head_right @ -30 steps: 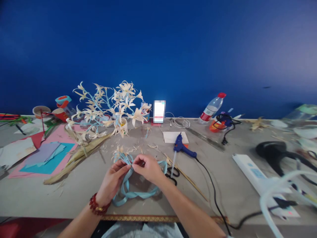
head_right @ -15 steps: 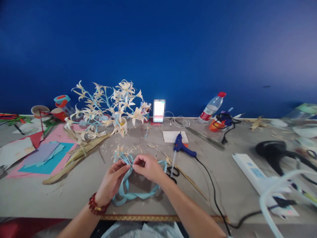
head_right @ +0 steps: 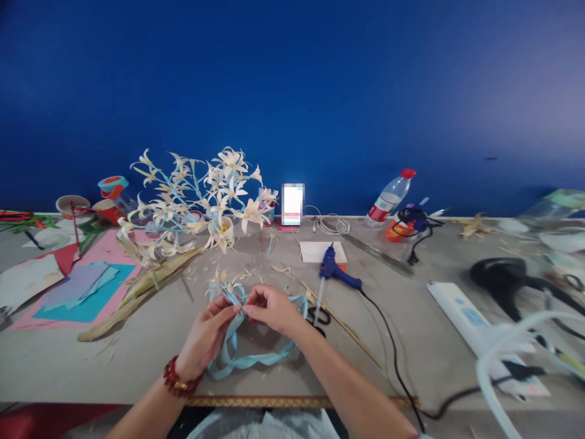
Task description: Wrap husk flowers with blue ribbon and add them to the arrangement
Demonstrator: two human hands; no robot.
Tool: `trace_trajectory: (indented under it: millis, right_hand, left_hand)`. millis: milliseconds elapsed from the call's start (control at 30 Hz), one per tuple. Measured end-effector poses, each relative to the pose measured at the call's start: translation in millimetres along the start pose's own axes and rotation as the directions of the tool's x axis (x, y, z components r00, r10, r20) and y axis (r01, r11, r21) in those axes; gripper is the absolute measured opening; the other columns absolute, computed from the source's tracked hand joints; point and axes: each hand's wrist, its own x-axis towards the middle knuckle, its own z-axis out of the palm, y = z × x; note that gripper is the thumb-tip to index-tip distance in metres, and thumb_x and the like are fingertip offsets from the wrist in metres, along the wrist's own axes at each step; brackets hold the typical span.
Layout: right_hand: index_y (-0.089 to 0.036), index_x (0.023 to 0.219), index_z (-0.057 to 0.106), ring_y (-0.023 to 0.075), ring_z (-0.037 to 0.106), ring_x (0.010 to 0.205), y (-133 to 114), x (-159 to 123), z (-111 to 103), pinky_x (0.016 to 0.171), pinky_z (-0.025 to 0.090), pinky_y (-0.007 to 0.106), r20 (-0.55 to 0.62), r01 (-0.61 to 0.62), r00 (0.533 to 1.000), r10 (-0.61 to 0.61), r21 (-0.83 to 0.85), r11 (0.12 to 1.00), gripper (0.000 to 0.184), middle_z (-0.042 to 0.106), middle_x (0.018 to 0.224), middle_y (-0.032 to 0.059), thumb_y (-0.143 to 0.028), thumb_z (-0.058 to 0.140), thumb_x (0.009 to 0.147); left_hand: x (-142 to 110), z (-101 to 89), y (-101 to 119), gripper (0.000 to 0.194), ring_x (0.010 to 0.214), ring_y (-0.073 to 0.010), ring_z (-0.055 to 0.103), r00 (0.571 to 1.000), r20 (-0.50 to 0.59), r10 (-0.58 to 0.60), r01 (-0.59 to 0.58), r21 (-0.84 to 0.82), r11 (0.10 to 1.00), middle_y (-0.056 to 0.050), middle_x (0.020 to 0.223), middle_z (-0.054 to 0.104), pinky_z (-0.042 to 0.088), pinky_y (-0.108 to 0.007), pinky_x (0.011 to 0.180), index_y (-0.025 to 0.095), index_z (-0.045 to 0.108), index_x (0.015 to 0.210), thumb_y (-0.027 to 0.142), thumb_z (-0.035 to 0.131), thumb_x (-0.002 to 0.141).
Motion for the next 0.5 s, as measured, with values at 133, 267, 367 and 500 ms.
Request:
trace_trajectory:
  millis: [133, 267, 367, 500]
  right_hand:
    - [-0.017, 0.079, 0.057, 0.0102, 0.059, 0.057, -0.5, 0.7, -0.1, 0.058, 0.049, 0.024, 0.023, -0.003, 1.0, -0.001, 0.147, 0.989, 0.032, 0.061, 0.068, -0.0042, -0.035, 0.08, 0.066]
    - [-0.016, 0.085, 0.06, 0.0104, 0.061, 0.059, -4.6, 0.0, -2.1, 0.062, 0.051, 0.026, 0.102, -0.048, 0.994, 0.025, 0.229, 0.972, 0.034, 0.063, 0.072, -0.0026, -0.036, 0.081, 0.068]
    - [-0.015, 0.086, 0.061, 0.01, 0.061, 0.059, -5.6, 0.4, -3.4, 0.063, 0.052, 0.026, 0.135, -0.078, 0.99, 0.044, 0.262, 0.962, 0.033, 0.064, 0.072, -0.0019, -0.036, 0.08, 0.069]
    - [-0.016, 0.089, 0.06, 0.0109, 0.058, 0.064, -5.0, 1.3, -3.2, 0.064, 0.052, 0.026, 0.134, -0.042, 0.991, 0.011, 0.231, 0.972, 0.035, 0.063, 0.074, -0.0016, -0.035, 0.08, 0.068]
  left_hand:
    - [-0.4, 2.4, 2.3, 0.01, 0.059, -0.0109, 0.061, 1.0, 0.024, 0.007, -0.007, -0.001, 1.0, -0.002, 0.07, 0.07, 0.048, -0.021, 0.061, 0.015, 0.071, 0.084, 0.021, 0.074, 0.075]
    - [-1.1, 4.0, 4.8, 0.01, 0.06, -0.0117, 0.062, 1.0, 0.025, 0.008, -0.008, -0.029, 1.0, -0.003, 0.073, 0.073, 0.049, -0.021, 0.062, 0.015, 0.072, 0.082, 0.02, 0.075, 0.074]
    - [-1.2, 3.4, 5.5, 0.011, 0.06, -0.0126, 0.063, 1.0, 0.015, 0.007, -0.007, -0.048, 0.999, -0.004, 0.074, 0.073, 0.05, -0.023, 0.063, 0.014, 0.072, 0.082, 0.021, 0.075, 0.073]
    - [-0.7, 2.4, 5.2, 0.013, 0.063, -0.0139, 0.064, 1.0, 0.006, 0.014, -0.014, -0.046, 0.999, -0.003, 0.074, 0.073, 0.05, -0.024, 0.065, 0.014, 0.072, 0.082, 0.022, 0.076, 0.072]
